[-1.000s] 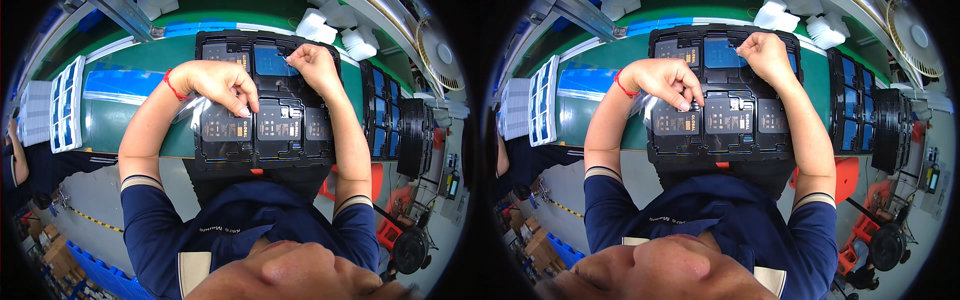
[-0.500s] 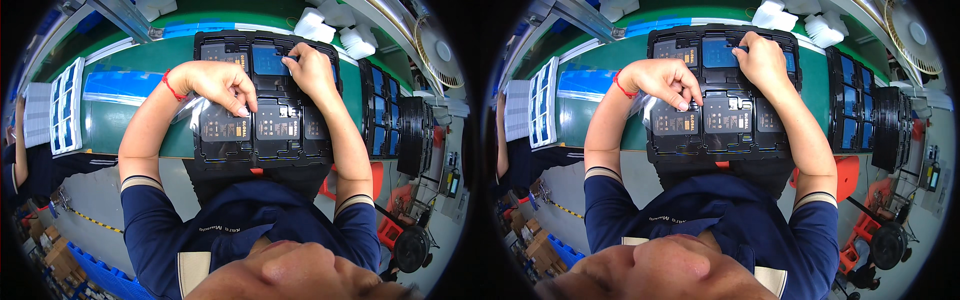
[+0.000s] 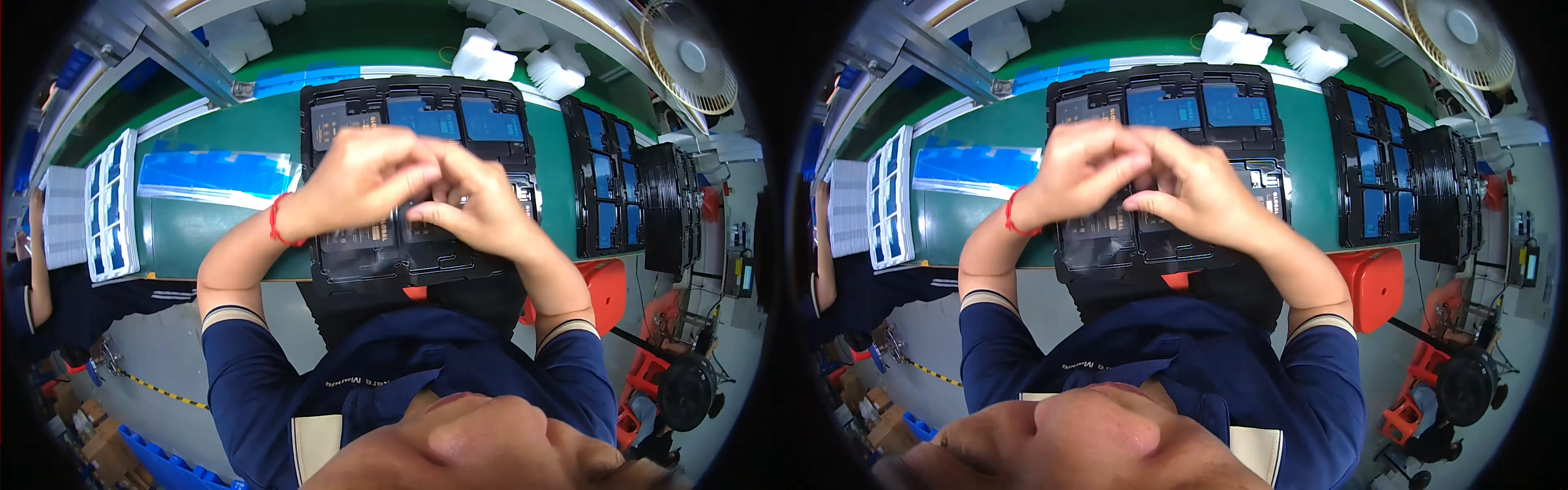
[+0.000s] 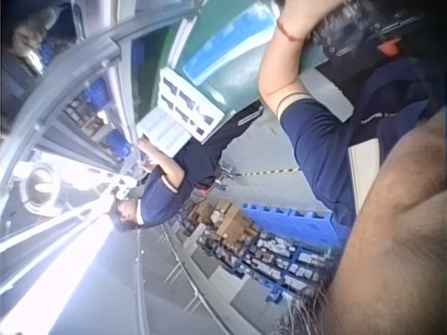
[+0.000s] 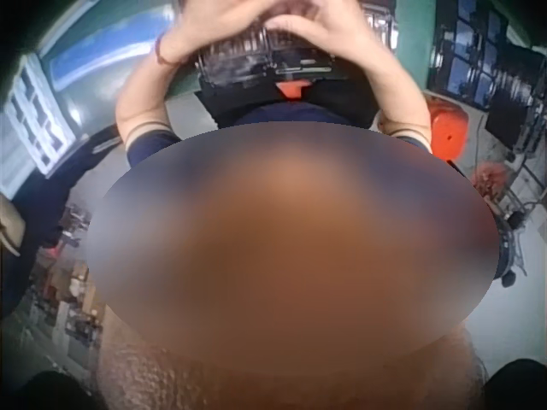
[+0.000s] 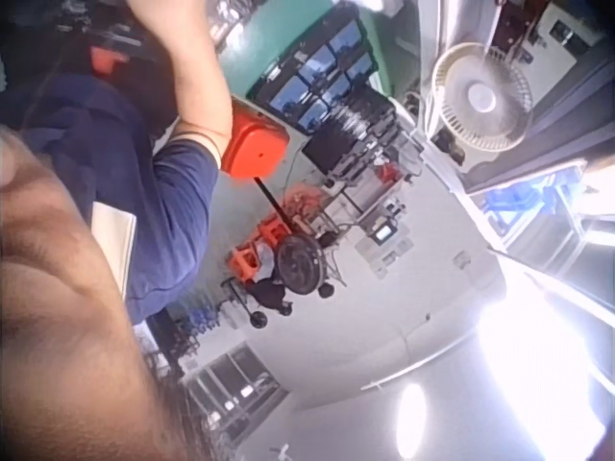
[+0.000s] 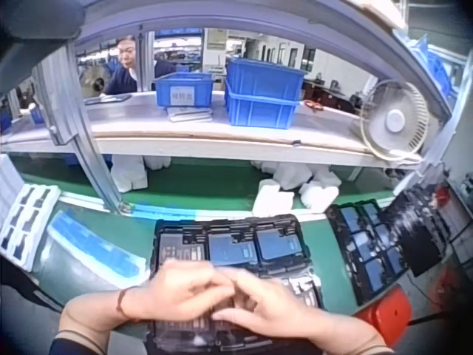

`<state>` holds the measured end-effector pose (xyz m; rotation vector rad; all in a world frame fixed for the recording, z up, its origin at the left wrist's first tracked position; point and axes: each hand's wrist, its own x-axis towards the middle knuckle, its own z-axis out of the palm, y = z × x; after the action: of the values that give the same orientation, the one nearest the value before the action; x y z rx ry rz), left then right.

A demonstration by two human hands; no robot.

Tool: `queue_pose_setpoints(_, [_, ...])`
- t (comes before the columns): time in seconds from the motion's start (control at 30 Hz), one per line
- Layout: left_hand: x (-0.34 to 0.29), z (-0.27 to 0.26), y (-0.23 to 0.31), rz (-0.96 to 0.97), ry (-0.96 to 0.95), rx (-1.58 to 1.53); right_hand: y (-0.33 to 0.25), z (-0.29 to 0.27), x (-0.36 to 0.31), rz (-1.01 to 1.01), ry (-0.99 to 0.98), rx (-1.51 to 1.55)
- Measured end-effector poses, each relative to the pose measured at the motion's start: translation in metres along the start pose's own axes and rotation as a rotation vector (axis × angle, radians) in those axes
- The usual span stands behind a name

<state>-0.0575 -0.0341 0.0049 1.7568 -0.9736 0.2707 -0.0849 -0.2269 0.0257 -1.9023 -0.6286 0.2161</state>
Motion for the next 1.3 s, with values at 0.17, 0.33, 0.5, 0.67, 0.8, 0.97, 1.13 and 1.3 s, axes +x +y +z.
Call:
queue_pose_setpoints(0.17, [0.005, -0.017, 0.009, -0.127, -0.109, -0.123, 0.012, -0.019, -0.05, 0.001, 0.042, 0.021])
queue_pose_setpoints(0.33, [0.002, -0.085, -0.123, -0.454, 0.262, 0.111, 0.055, -0.106, -0.166, 0.279, 0.145, 0.351])
queue_pose_setpoints(0.5, [-0.044, -0.114, -0.209, -0.594, 0.056, 0.742, 0.132, -0.155, -0.335, 0.58, 0.467, 0.581])
queue_pose_setpoints(0.67, [-0.067, -0.138, -0.25, -0.549, -0.163, 0.788, 0.237, -0.128, -0.44, 0.929, 1.019, 0.768])
queue_pose_setpoints(0.8, [-0.063, -0.127, -0.237, -0.511, -0.154, 0.797, 0.338, -0.095, -0.449, 0.886, 1.487, 0.953])
queue_pose_setpoints(0.97, [-0.055, -0.115, -0.22, -0.567, -0.06, 0.678, 0.418, -0.09, -0.397, 1.08, 1.528, 0.812])
queue_pose_setpoints(1.13, [-0.048, -0.107, -0.198, -0.529, 0.105, 0.589, 0.456, -0.107, -0.355, 1.169, 1.328, 0.578])
queue_pose_setpoints(1.3, [-0.031, -0.09, -0.171, -0.575, 0.319, 0.699, 0.426, -0.152, -0.365, 1.159, 1.302, 0.468])
